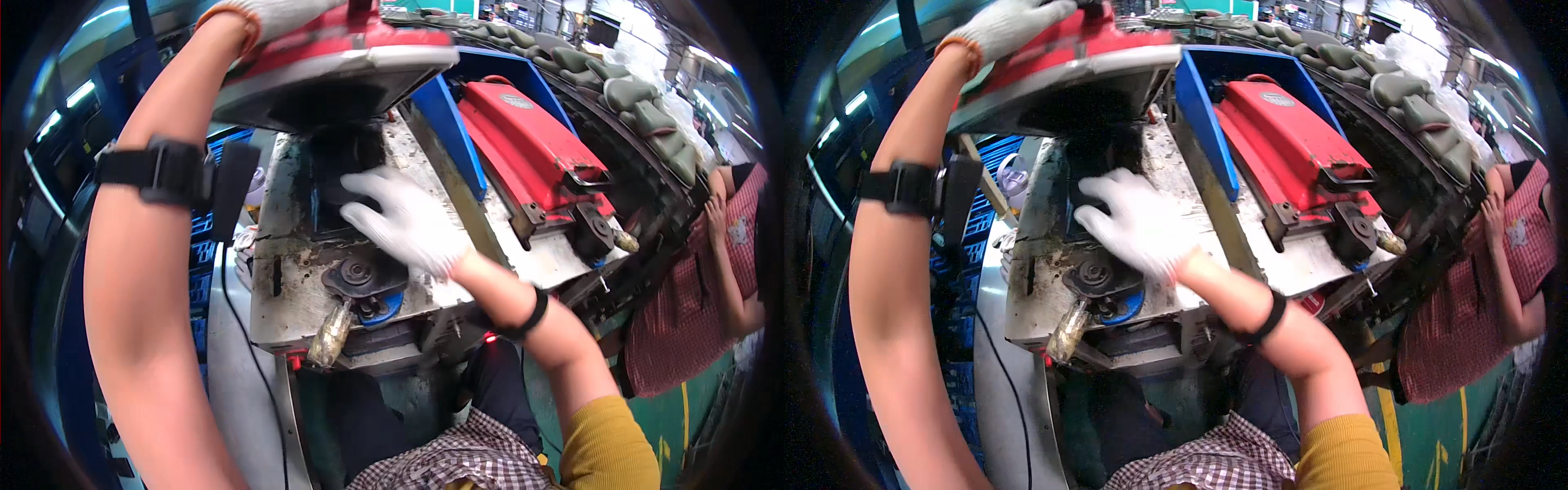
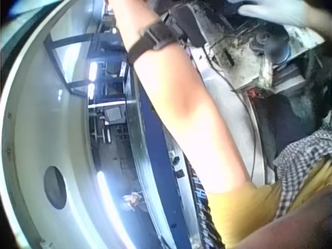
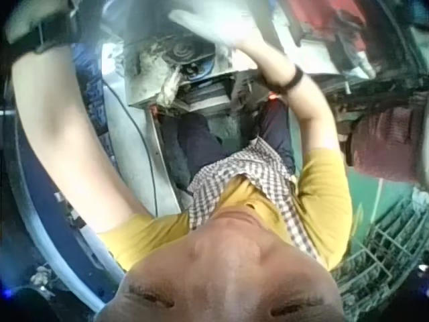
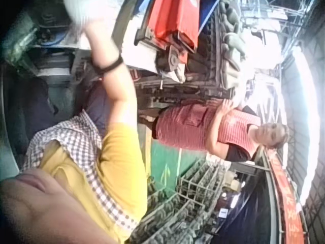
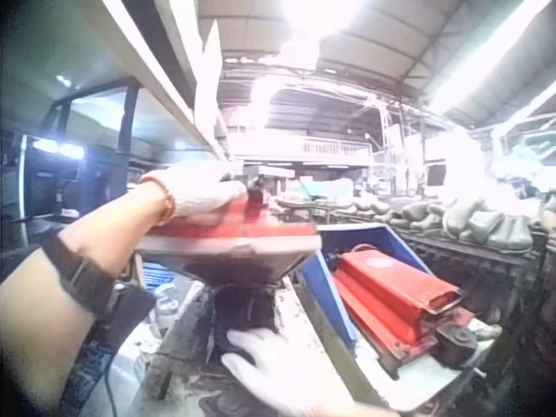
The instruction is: Operate a sole-attaching machine to press shoe soles onto lasted uppers.
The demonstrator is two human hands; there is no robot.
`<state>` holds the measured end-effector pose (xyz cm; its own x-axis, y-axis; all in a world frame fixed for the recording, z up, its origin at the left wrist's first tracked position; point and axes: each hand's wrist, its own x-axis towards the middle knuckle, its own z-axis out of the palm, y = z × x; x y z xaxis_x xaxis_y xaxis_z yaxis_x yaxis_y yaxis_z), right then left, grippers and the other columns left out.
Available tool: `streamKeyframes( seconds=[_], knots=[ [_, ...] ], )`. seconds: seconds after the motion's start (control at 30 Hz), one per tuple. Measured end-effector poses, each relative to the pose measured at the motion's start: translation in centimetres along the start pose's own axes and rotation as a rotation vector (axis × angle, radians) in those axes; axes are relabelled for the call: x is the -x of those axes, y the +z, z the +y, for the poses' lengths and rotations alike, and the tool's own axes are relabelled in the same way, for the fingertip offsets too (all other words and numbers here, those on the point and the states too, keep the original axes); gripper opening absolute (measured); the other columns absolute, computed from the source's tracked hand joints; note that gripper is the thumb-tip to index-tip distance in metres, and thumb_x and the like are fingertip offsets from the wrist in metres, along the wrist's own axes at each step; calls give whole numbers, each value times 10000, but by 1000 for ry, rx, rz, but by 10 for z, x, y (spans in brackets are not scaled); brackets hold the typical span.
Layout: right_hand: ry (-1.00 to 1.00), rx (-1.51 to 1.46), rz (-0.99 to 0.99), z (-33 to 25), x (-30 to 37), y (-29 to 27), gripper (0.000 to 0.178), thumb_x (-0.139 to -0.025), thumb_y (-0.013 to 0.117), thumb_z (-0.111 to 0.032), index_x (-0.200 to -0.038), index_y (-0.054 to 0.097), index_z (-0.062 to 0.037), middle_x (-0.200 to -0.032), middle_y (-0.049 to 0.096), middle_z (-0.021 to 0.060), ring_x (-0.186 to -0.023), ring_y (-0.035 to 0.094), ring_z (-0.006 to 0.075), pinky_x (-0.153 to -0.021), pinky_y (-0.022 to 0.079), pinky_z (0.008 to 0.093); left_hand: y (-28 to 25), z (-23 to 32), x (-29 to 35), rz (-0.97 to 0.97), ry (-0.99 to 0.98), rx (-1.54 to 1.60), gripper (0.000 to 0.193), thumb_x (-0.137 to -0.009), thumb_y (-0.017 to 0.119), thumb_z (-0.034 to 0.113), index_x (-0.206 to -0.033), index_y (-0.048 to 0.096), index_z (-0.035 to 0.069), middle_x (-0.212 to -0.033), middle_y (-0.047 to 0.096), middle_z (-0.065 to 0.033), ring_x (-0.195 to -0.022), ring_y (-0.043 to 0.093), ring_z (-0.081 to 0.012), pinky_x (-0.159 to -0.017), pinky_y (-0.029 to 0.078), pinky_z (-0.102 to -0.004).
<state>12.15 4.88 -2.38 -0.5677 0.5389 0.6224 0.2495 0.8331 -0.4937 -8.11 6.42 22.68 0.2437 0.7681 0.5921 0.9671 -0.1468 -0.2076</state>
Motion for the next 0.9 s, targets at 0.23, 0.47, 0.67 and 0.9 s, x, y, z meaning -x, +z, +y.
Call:
streamKeyframes(
  seconds=[0.23, 0.47, 0.67, 0.9],
  knots=[
    [783, -1085, -304, -50, 166, 33, 417, -1114, 588, -287, -1444, 619, -33, -1156, 718, 68, -993, 684, 118, -824, 584, 281, 38, 39, 48, -620, -293, 536, 609, -1013, 610, 639, -890, 756, 61, -697, 715, -71, -579, 669, -164, -542, 515, -327],
    [703, -1985, -525, -65, 162, 102, 714, -1088, 641, -401, -1691, 327, -184, -1579, 546, 14, -1368, 567, 189, -1058, 522, 389, 96, 70, 121, -1004, -413, 665, 557, -952, 662, 580, -930, 797, 39, -639, 669, -62, -556, 654, -162, -560, 533, -321],
    [750, -2370, -456, -59, 137, 126, 464, -1076, 637, -338, -1504, 546, -184, -1403, 646, -1, -1292, 614, 212, -1083, 510, 423, 105, 91, 132, -913, -511, 739, 425, -954, 743, 466, -923, 776, 44, -617, 624, -31, -492, 552, -122, -484, 415, -289],
    [814, -2439, -339, -43, 151, 65, 221, -1059, 660, -329, -1206, 624, -168, -828, 530, -63, -739, 506, 92, -767, 472, 314, 115, 81, 143, -902, -514, 775, 408, -947, 760, 444, -857, 758, 47, -594, 582, -11, -494, 543, -117, -480, 394, -297]
  ],
)
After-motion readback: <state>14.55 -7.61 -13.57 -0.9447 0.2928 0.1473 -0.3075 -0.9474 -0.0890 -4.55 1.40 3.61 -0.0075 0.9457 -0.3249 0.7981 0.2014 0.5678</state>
